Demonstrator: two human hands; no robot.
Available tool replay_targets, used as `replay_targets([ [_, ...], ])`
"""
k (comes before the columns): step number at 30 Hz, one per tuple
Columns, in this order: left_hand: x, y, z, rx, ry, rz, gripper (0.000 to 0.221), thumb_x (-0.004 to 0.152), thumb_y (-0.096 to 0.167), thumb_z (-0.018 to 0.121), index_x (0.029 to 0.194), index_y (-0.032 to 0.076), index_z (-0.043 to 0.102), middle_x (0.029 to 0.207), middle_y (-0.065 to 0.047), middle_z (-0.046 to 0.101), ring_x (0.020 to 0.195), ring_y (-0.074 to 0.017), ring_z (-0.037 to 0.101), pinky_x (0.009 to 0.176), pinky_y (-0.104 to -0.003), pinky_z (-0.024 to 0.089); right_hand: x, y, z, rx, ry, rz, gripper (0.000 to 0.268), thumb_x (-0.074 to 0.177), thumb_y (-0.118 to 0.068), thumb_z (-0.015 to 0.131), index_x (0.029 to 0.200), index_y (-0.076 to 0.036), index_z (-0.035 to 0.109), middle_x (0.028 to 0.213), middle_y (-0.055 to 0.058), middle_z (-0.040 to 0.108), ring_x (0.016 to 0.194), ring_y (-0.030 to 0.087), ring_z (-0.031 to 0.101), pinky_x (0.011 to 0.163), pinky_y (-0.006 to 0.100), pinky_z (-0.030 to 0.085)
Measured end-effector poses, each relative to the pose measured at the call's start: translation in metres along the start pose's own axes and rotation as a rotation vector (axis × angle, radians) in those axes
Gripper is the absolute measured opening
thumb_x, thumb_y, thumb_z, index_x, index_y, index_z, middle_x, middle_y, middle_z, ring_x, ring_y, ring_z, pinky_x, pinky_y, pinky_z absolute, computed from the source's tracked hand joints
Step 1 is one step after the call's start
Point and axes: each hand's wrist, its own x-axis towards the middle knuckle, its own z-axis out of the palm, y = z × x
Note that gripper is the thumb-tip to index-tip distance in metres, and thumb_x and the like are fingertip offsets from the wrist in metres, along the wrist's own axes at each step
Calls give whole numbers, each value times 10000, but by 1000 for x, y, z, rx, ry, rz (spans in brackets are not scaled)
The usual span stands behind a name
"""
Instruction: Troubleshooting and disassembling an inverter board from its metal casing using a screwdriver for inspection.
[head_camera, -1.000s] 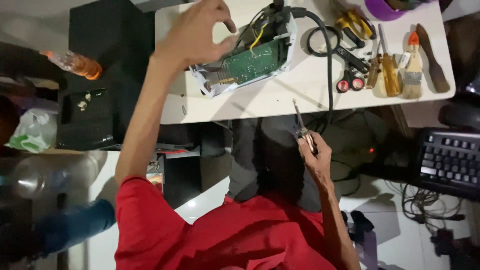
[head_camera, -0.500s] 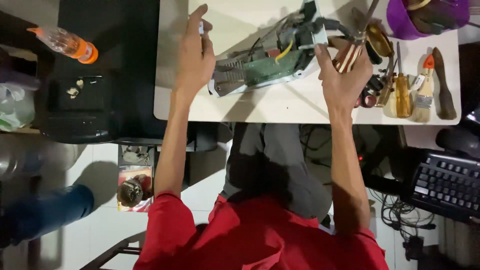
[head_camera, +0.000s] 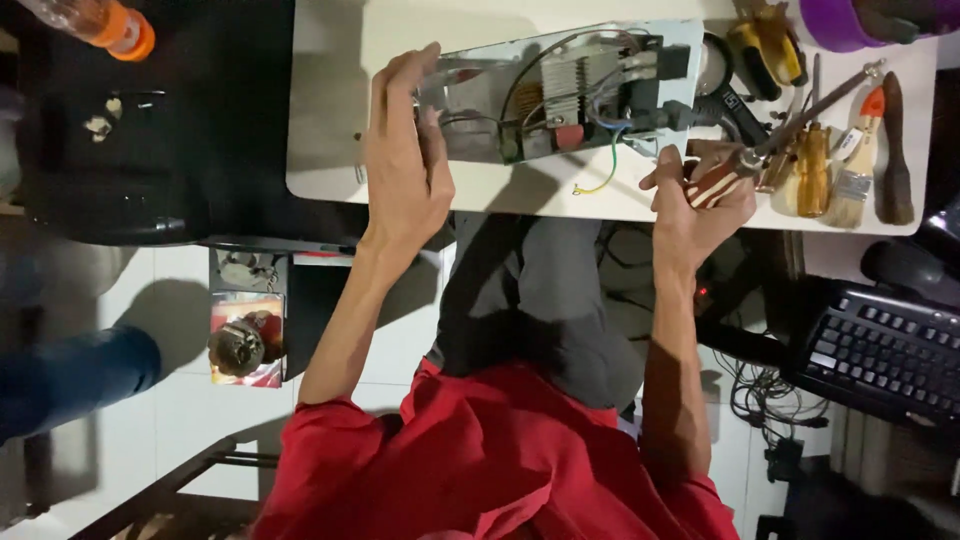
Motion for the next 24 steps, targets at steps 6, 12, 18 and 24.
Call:
replay_targets([
  [6,-5,3,0,22,-3,16,531,991,-179,492,1468,39,408,1465,-197,483,1276,-352,592,1063,-410,508,-5,-2,-3,51,-33,-4,234,973,178,667,1060,46,494,859,83,480,568,176,478,548,331,556],
  [12,-9,-3,3,23,-1,-1,543,1001,-183,495,1484,49,410,1487,-193,474,1086,-272,598,846,-344,490,-7,3,-8,47,-47,16,197,1007,127,693,1105,52,538,791,40,447,546,163,495,548,328,554],
  [18,-8,2,3,34,14,21,531,989,-163,497,1471,43,409,1476,-211,483,1290,-370,596,1035,-417,525,-8,0,-7,30,-30,46,196,982,134,672,1043,49,506,899,117,540,570,187,524,532,314,522],
  [24,-10,-1,5,38,18,36,524,998,-165,495,1475,35,408,1469,-212,481,1313,-370,583,1087,-431,513,-9,-1,-9,15,-44,52,191,993,145,663,1101,72,524,853,76,498,573,181,536,530,296,495],
])
